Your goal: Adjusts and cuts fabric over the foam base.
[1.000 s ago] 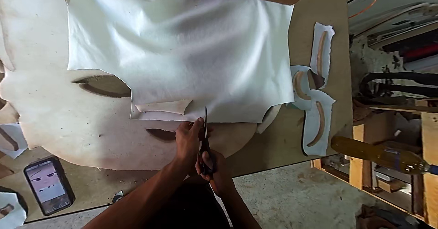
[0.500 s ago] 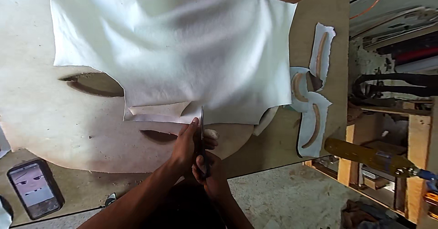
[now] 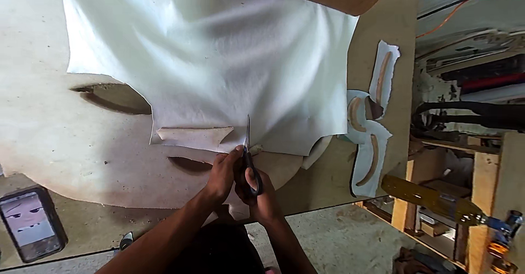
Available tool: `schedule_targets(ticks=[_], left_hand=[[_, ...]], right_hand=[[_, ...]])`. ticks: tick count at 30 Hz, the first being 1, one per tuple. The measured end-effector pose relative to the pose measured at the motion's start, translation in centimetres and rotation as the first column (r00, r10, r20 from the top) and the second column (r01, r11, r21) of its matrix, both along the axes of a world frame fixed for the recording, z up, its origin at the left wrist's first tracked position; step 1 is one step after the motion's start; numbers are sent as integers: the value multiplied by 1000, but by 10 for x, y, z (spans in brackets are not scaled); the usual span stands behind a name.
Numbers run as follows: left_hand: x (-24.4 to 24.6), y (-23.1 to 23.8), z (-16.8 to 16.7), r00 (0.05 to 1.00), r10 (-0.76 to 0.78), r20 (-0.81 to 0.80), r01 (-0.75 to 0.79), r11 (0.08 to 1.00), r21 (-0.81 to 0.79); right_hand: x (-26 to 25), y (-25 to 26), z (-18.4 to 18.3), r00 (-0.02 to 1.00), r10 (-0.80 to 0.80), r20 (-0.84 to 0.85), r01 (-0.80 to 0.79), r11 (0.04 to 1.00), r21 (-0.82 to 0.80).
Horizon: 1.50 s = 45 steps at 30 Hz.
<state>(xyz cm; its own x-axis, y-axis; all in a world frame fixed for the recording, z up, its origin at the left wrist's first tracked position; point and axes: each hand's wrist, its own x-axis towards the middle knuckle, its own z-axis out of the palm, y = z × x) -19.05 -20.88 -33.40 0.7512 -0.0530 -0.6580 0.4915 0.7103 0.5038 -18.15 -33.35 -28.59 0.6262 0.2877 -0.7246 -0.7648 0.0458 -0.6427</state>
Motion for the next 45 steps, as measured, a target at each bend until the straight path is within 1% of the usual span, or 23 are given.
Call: schedule_targets(ticks=[3, 5, 8, 12, 17, 20, 21, 23, 25, 27, 28, 30, 32, 33, 35, 36, 40, 42, 44, 45], left_hand=[[-3, -1, -3, 999, 21, 24, -21, 1000, 11], [-3, -1, -2, 999, 26, 19, -26, 1000, 9], [-4, 0, -2, 999, 30, 18, -30, 1000, -10], [-5, 3, -1, 997, 25, 79, -25, 1000, -4], [0, 6, 0, 989, 52, 138, -49, 998, -24], [-2, 10, 1, 989, 56, 139, -52, 998, -37], [-1, 11, 1, 990, 55, 131, -51, 998, -34], [-1, 11, 1, 990, 46, 134, -45, 999, -15], [-2, 12, 0, 991, 34, 133, -32, 999, -18], [-2, 12, 0, 993, 32, 117, -28, 999, -37], [-2, 12, 0, 993, 34, 116, -29, 998, -48], [-4, 12, -2, 992, 36, 119, -29, 998, -60], [-4, 14, -4, 989, 40, 142, -31, 997, -69], [-3, 15, -4, 988, 41, 151, -30, 997, -74], [-3, 16, -3, 987, 54, 154, -38, 994, -101], [-4, 16, -3, 987, 63, 150, -46, 992, -115], [-4, 16, -3, 991, 89, 98, -68, 978, -197], [-4, 16, -1, 994, 101, 50, -86, 967, -241], [-5, 16, 0, 994, 107, 30, -95, 961, -260], [-5, 16, 0, 994, 104, 26, -94, 959, -267]], right_hand=[[3, 1, 6, 999, -19, 29, 20, 999, -38], [7, 1, 9, 999, -29, 40, 31, 999, -29], [13, -2, 9, 999, -5, 42, 6, 1000, -25], [43, -7, 13, 989, 141, 47, -135, 984, -114], [66, -5, 17, 974, 225, 15, -221, 963, -155], [75, -15, 17, 946, 323, 25, -314, 935, -165], [85, -22, 18, 922, 387, 21, -377, 908, -181], [116, -42, 17, 822, 569, -5, -555, 800, -227], [158, -57, 17, 663, 747, -52, -733, 633, -250], [198, -54, 19, 455, 887, -76, -869, 423, -258], [215, -46, 20, 350, 932, -91, -912, 317, -262], [241, -31, 19, 181, 974, -136, -954, 140, -265], [256, -20, 17, 70, 981, -182, -961, 18, -275], [261, -16, 17, 41, 979, -201, -956, -20, -292], [267, -12, 18, 21, 974, -228, -944, -56, -325], [270, -11, 18, 18, 972, -233, -943, -61, -327], [280, -4, 18, 42, 979, -197, -952, -21, -306], [282, 8, 17, -4, 980, -197, -959, -60, -279], [280, 26, 16, -84, 979, -187, -958, -131, -255], [278, 32, 14, -107, 977, -185, -956, -152, -250]])
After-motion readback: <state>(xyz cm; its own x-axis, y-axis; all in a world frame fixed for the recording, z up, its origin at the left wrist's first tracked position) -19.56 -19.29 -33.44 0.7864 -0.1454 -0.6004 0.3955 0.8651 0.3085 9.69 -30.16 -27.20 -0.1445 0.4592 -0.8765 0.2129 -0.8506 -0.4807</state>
